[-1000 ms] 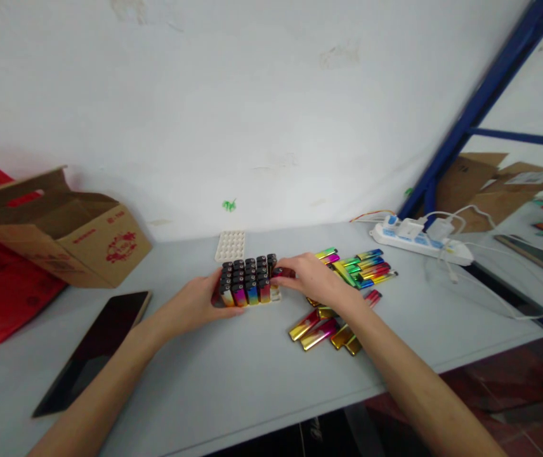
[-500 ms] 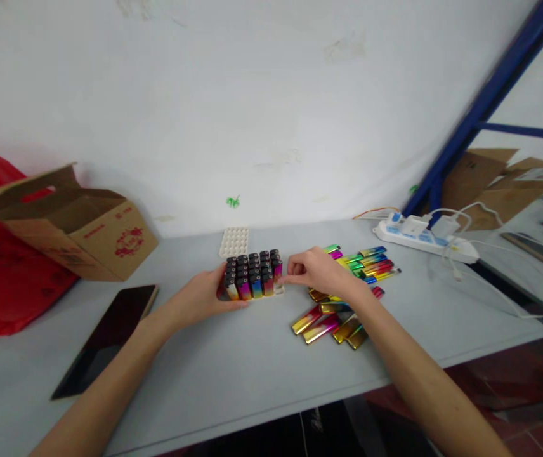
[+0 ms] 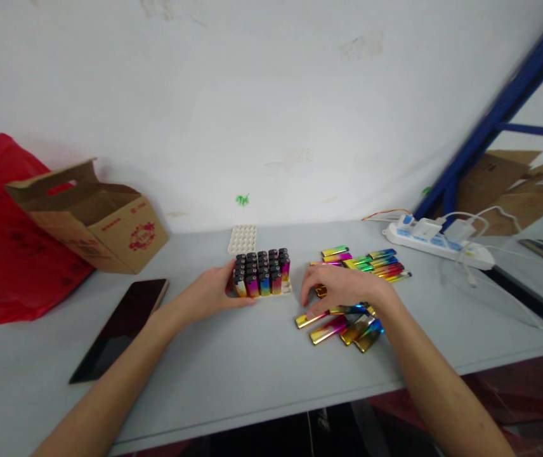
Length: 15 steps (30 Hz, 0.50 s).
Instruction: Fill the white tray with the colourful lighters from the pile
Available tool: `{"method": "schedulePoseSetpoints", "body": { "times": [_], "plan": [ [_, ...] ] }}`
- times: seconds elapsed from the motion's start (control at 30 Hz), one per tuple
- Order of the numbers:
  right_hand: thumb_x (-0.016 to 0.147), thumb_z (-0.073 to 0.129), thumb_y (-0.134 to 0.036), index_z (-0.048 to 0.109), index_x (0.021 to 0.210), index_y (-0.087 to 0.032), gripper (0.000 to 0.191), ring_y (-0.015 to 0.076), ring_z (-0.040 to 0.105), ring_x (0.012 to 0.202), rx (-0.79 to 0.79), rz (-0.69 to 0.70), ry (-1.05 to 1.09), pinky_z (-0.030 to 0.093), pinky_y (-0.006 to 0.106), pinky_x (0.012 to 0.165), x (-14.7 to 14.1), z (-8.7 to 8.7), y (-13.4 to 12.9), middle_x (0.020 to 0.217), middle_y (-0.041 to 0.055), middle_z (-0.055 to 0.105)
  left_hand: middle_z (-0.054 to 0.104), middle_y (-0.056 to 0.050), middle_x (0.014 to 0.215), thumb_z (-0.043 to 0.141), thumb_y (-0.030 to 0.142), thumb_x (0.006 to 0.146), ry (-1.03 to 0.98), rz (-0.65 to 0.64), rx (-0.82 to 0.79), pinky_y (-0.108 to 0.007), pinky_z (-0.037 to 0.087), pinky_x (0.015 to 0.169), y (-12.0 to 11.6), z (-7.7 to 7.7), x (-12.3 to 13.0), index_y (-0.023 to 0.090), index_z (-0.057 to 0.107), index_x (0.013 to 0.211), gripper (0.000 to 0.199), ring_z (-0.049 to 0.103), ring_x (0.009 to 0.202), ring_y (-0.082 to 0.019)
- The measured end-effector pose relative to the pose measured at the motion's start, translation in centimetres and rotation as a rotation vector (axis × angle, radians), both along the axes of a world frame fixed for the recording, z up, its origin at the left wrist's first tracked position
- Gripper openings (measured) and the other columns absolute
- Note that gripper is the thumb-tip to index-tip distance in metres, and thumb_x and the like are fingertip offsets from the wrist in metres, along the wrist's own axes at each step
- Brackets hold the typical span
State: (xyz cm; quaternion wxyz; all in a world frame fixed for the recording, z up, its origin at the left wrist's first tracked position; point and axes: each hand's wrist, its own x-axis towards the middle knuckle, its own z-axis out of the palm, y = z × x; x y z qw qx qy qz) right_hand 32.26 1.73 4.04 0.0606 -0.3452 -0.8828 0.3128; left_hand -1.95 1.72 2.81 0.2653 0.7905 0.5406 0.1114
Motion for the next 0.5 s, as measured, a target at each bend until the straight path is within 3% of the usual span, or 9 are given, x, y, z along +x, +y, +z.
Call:
{"method": "schedulePoseSetpoints", "body": {
  "times": [0.27, 0.5],
  "plan": [
    [0.088, 0.092, -0.028, 0.084, 0.092, -0.023, 0.01, 0.0221, 0.071, 0.088, -0.022, -0.028, -0.016, 0.05, 0.03, 0.076, -0.6, 0.3, 0.1, 0.095, 0.0028, 0.079, 0.085, -0.008, 0.103, 0.084, 0.072, 0.074, 0.0, 0.015, 0.015, -0.035, 0.055, 0.072, 0.1, -0.1, -0.2, 0.024, 0.066, 0.124, 0.071, 0.079, 0.085, -0.031],
    [0.109, 0.067, -0.045, 0.066, 0.114, -0.023, 0.022, 0.017, 0.068, 0.075, -0.119, -0.171, 0.316, 0.049, 0.029, 0.072, -0.9, 1.2, -0.3, 0.086, -0.0013, 0.08, 0.085, -0.007, 0.099, 0.085, 0.073, 0.073, -0.037, 0.014, 0.031, -0.035, 0.056, 0.072, 0.2, -0.5, -0.4, 0.025, 0.068, 0.122, 0.071, 0.079, 0.084, -0.032]
  ]
}}
